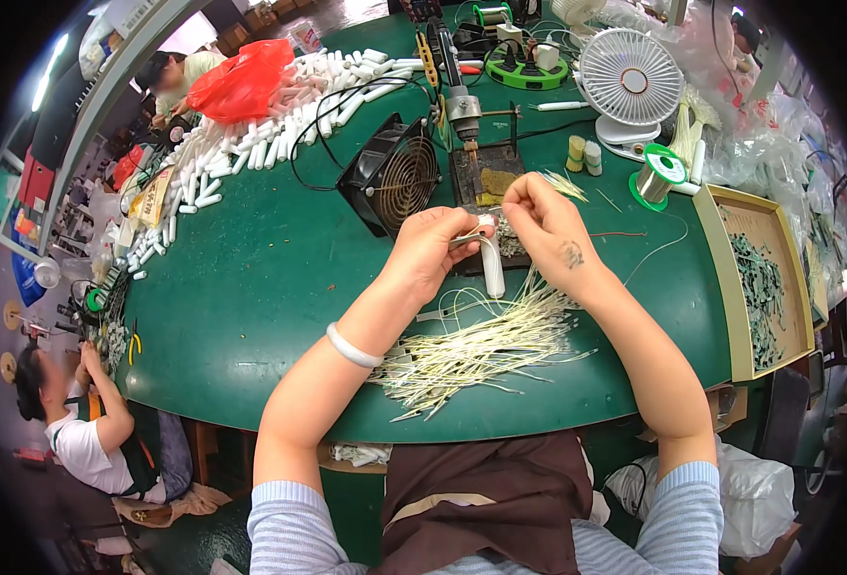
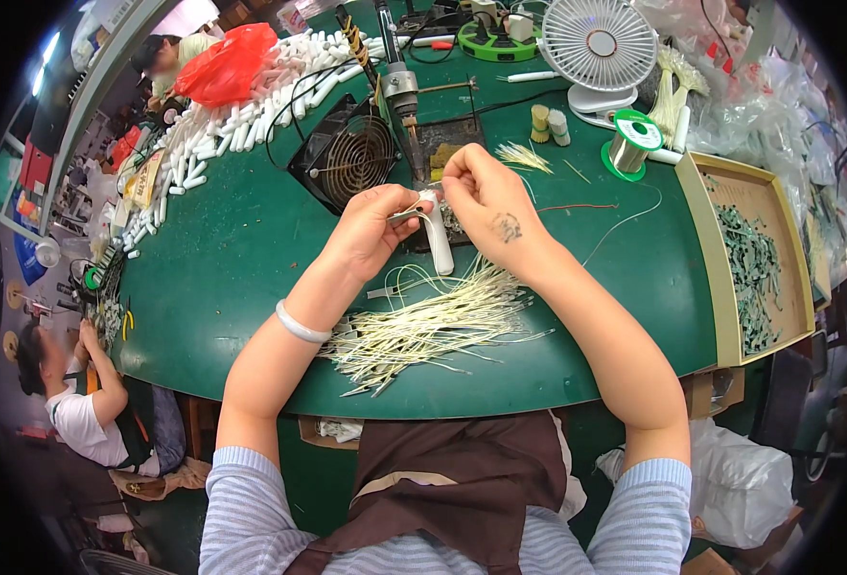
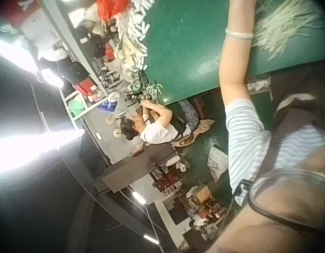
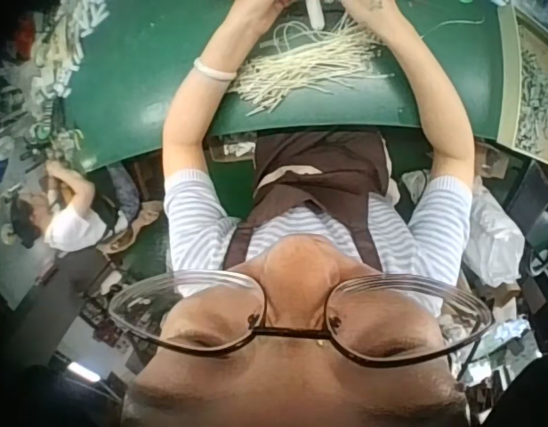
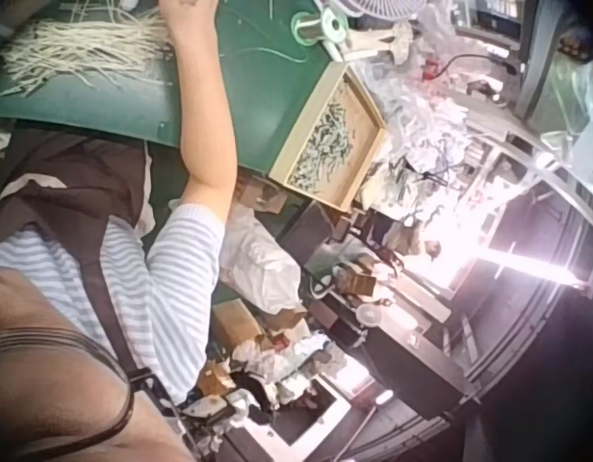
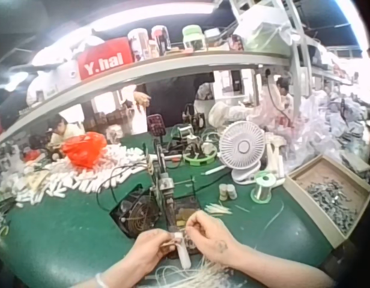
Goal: Assembling small electronic parts by hand on a factory floor.
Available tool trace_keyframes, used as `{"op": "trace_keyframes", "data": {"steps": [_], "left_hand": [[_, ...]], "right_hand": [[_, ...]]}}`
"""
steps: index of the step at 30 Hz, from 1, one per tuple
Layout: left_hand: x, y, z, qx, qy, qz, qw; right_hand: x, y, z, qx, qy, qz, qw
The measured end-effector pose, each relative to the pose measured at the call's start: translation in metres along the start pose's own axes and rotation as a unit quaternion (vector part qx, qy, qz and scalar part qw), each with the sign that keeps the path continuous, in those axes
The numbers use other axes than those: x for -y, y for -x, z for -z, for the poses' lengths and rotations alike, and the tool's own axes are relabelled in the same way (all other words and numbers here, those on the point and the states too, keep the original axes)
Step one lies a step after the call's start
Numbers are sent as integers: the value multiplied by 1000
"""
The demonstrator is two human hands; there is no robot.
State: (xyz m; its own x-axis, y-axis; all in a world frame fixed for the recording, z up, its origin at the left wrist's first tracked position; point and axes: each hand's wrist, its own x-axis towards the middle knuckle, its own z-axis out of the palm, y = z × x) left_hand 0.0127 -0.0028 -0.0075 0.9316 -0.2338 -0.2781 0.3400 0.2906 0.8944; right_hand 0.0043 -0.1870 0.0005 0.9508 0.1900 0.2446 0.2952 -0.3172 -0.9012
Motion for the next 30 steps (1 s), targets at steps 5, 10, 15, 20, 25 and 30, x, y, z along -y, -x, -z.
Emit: {"op": "trace_keyframes", "data": {"steps": [5,10,15,20,25,30], "left_hand": [[0,-2,-1,-16,18,10,1000],[0,-4,-2,-16,20,9,1000],[0,-6,-1,-14,14,2,1000],[0,-6,-1,-18,25,-14,999],[-1,-4,-3,-24,20,-24,999],[-1,-4,-3,-25,14,-30,999]], "right_hand": [[-6,-3,-6,-25,-3,48,999],[-6,-4,-5,-32,5,45,998],[-8,-5,-7,-44,0,60,997],[-5,-5,-9,-54,-5,57,997],[-7,-4,-10,-61,-3,81,995],[-7,-4,-10,-65,-4,89,994]]}}
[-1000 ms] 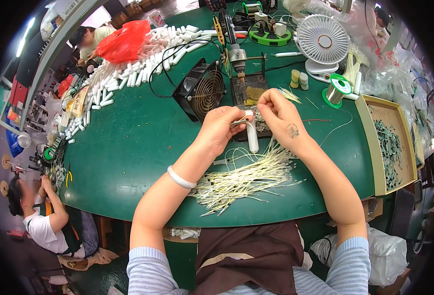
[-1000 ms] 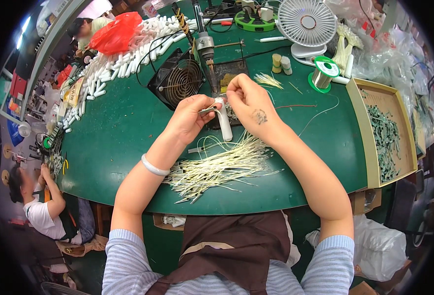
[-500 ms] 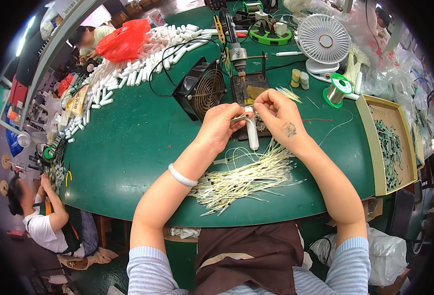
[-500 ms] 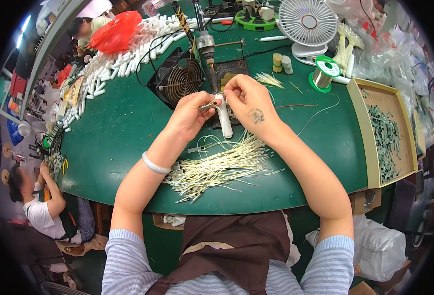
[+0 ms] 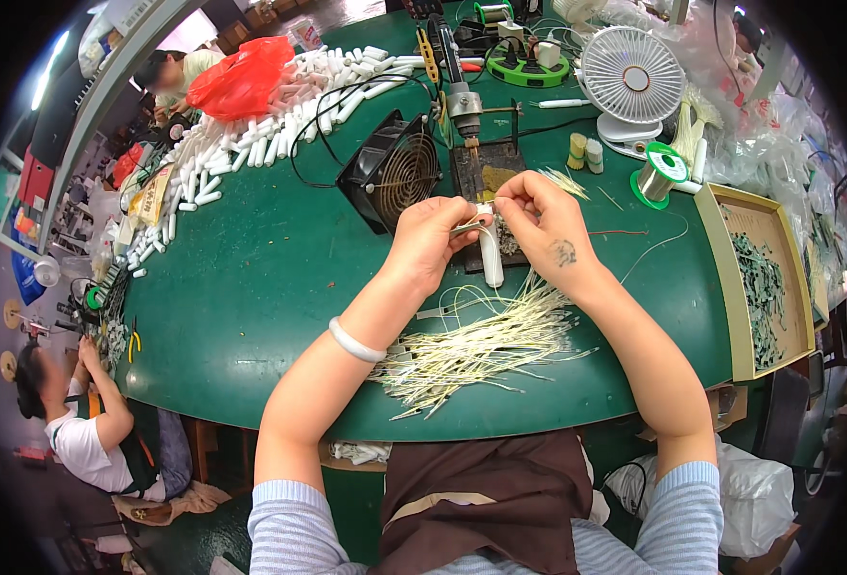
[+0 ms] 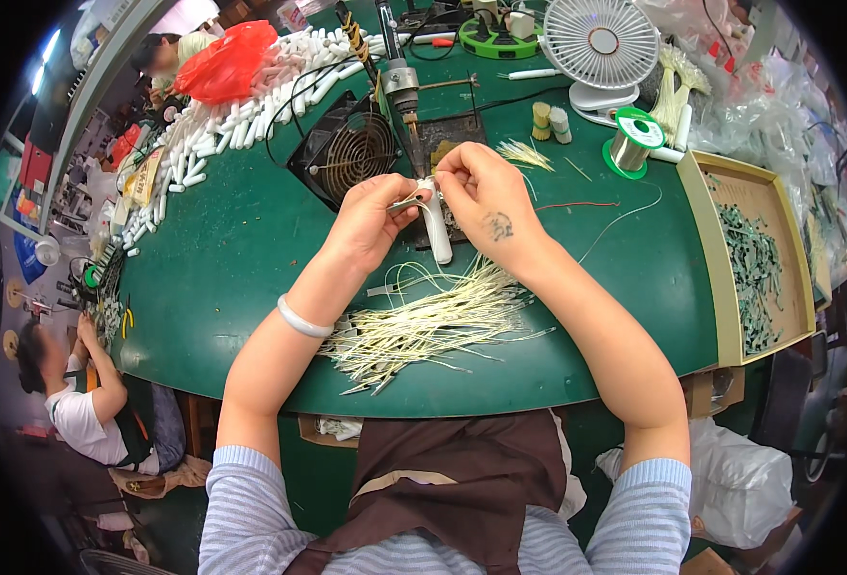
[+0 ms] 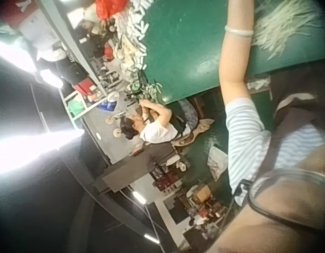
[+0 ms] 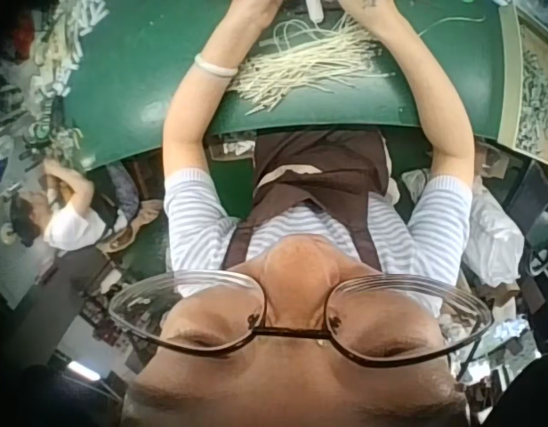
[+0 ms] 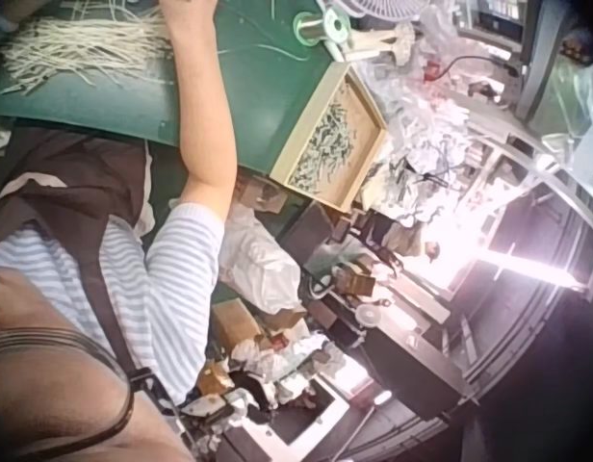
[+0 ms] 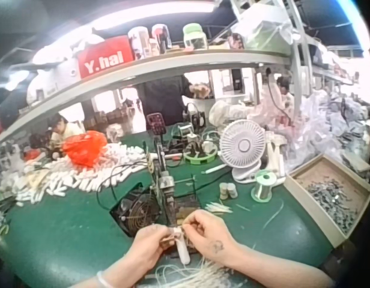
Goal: Assembling small electronic parts by hand on a factory floor.
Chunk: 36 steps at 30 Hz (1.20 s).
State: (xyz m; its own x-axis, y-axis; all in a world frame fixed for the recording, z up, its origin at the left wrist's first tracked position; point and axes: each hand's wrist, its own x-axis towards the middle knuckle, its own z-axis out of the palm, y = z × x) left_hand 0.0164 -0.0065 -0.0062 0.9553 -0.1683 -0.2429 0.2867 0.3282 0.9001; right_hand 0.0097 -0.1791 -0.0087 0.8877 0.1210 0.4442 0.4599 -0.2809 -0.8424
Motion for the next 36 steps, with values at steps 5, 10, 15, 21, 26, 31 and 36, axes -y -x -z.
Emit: {"op": "trace_keyframes", "data": {"steps": [5,10,15,21,26,31,36], "left_hand": [[-1,2,1,7,-8,6,1000],[1,8,2,-4,-3,19,1000],[-2,17,2,13,-15,2,1000],[-18,45,-7,37,-21,-93,995],[-50,79,-12,104,1,-251,962],[-66,113,-14,109,19,-341,933],[-80,143,0,83,90,-389,913]], "right_hand": [[2,0,3,-12,-11,-17,1000],[-1,1,8,-15,-14,-39,999],[-4,1,12,-29,-35,-40,998],[-6,-1,31,-31,-137,-107,984],[-5,2,38,56,-75,-87,992],[13,7,40,144,4,-100,985],[19,11,45,176,32,-97,979]]}}
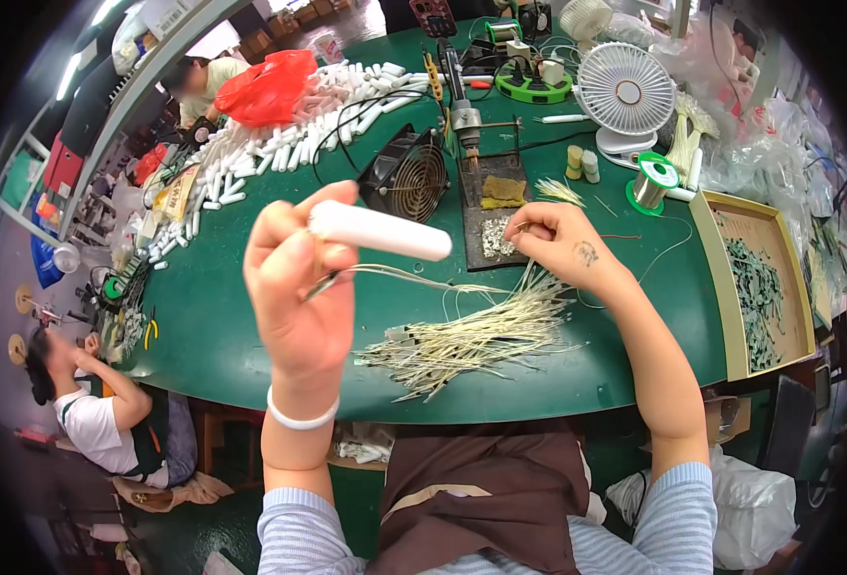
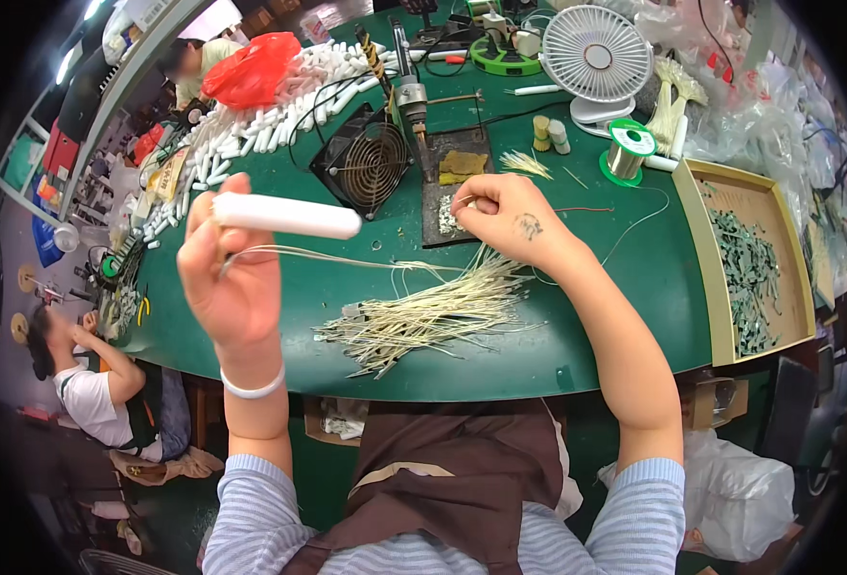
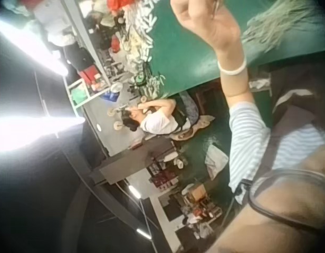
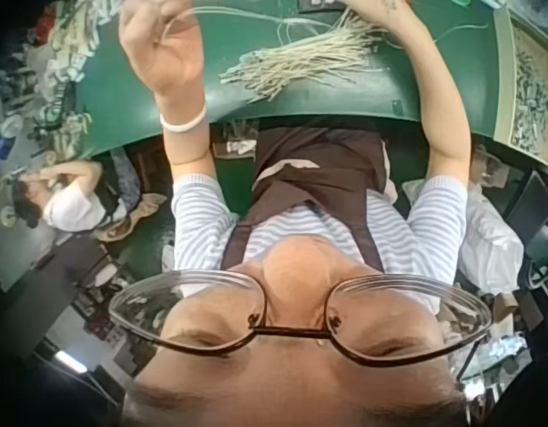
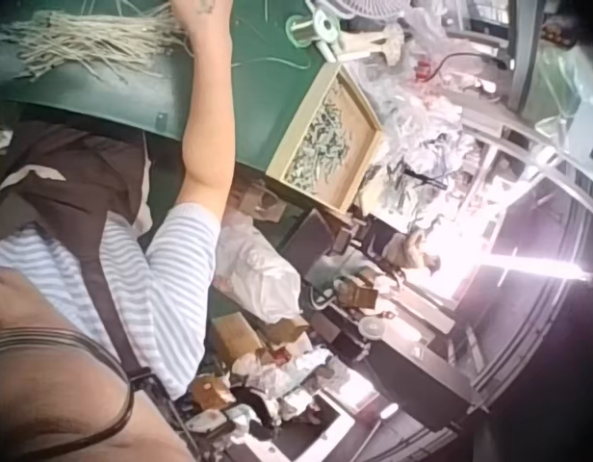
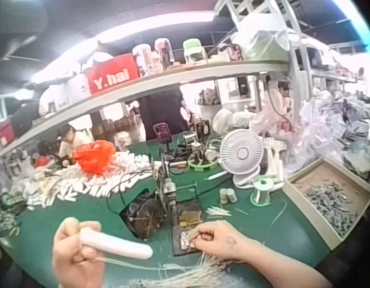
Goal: Assembling small electronic parts by hand on a factory floor.
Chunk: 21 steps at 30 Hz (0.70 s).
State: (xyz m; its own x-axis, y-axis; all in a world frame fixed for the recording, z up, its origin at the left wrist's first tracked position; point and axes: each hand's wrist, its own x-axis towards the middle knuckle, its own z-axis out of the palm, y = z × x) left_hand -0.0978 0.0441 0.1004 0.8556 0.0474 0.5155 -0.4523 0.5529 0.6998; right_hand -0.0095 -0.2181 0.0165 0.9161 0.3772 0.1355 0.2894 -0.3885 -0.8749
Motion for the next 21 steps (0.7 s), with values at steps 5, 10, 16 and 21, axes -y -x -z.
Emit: {"op": "trace_keyframes", "data": {"steps": [5,10,16,21], "left_hand": [[-4,13,1,-23,-129,-48,990],[-13,18,10,-41,-103,-77,991],[-31,30,16,-105,-99,-71,987],[-77,66,28,-148,-44,-71,985]], "right_hand": [[10,4,-6,68,-80,16,994],[24,15,-13,150,-113,26,982],[24,20,-23,107,-6,137,985],[16,19,-18,26,13,68,997]]}}
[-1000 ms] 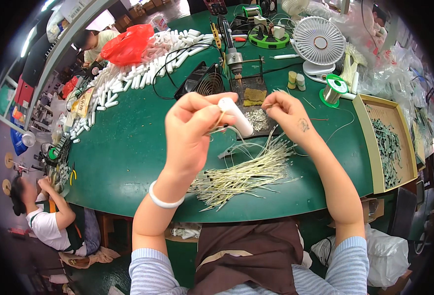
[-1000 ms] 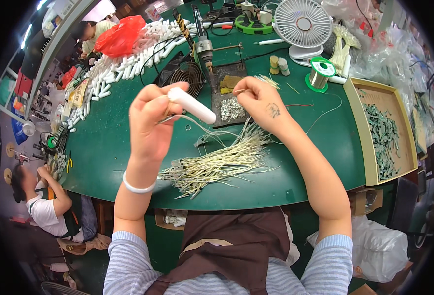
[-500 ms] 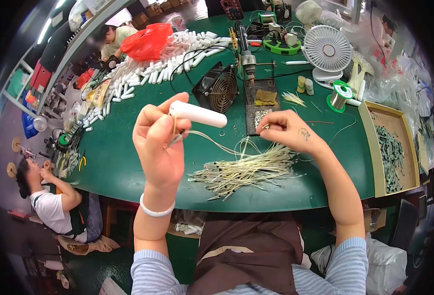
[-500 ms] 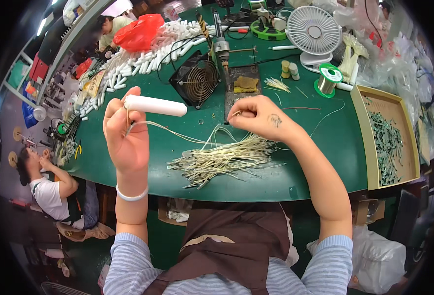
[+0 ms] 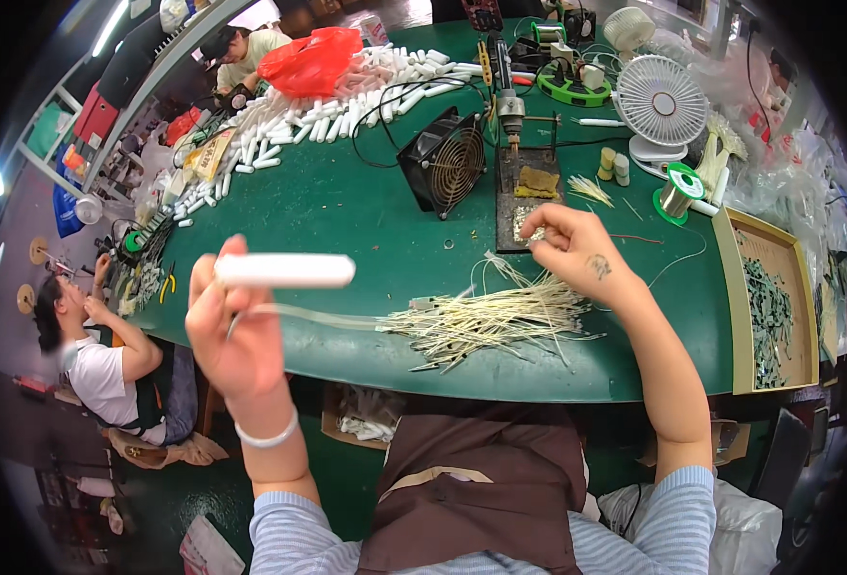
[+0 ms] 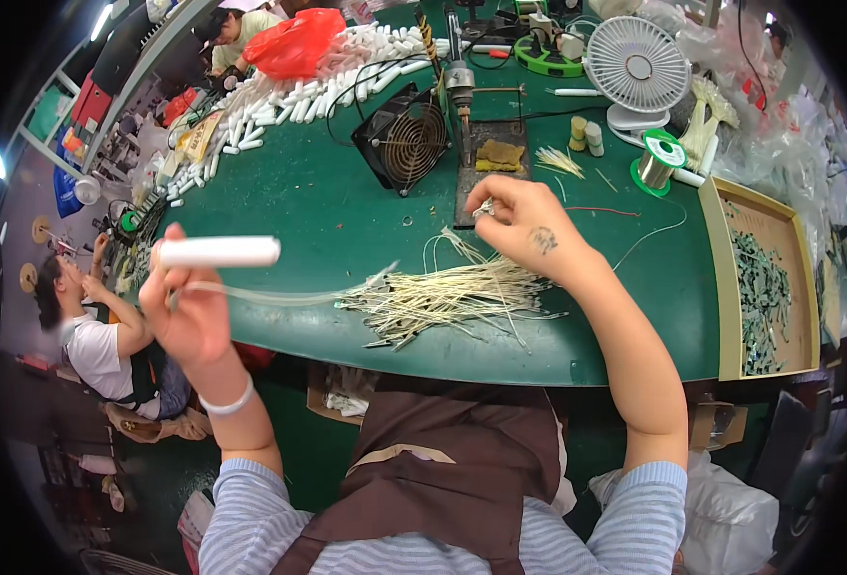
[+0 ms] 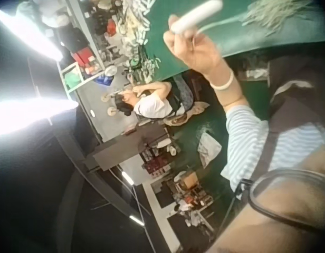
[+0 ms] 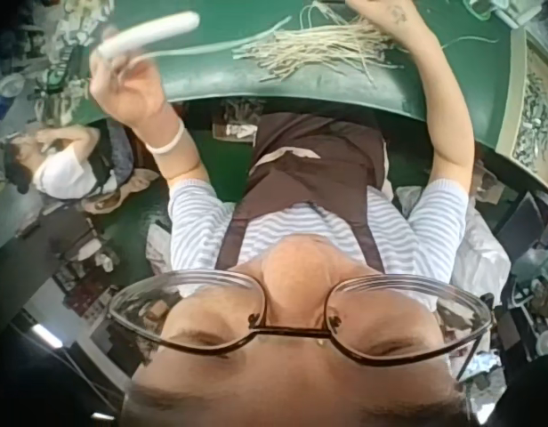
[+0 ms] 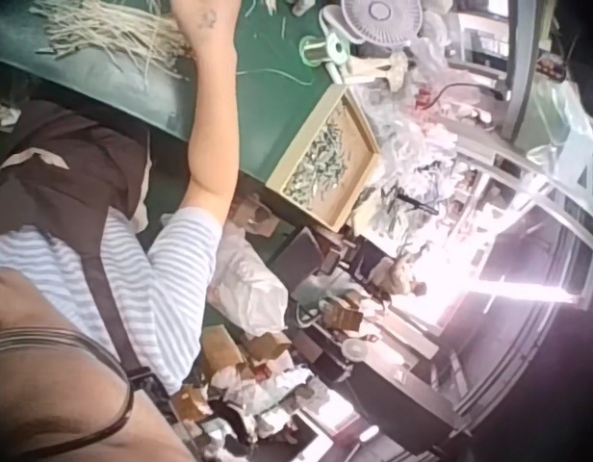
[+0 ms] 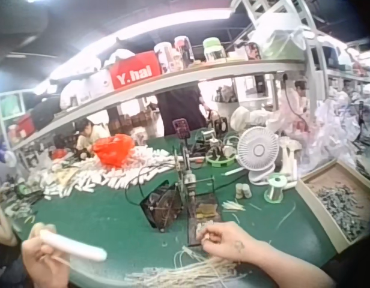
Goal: Assembling small electronic parts by hand on a factory floor.
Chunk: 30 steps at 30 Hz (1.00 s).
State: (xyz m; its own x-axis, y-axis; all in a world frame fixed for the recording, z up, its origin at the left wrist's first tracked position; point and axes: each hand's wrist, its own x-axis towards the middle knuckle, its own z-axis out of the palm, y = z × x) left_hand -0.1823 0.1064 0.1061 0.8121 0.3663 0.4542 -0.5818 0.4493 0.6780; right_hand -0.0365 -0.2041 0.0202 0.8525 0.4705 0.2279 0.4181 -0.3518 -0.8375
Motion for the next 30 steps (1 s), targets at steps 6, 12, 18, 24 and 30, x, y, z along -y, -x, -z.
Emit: {"op": "trace_keyframes", "data": {"steps": [6,12,18,24,30], "left_hand": [[-71,50,87,164,-196,234,938],[-56,91,134,181,-748,255,585],[-15,89,99,145,-683,181,692],[60,73,32,358,-646,27,673],[105,66,17,411,-645,-4,644]], "right_hand": [[4,-2,-10,-16,35,27,999],[5,2,-9,-10,57,21,998],[26,11,-11,92,161,-23,982],[37,12,-27,138,236,-60,960],[23,11,-28,125,210,-45,969]]}}
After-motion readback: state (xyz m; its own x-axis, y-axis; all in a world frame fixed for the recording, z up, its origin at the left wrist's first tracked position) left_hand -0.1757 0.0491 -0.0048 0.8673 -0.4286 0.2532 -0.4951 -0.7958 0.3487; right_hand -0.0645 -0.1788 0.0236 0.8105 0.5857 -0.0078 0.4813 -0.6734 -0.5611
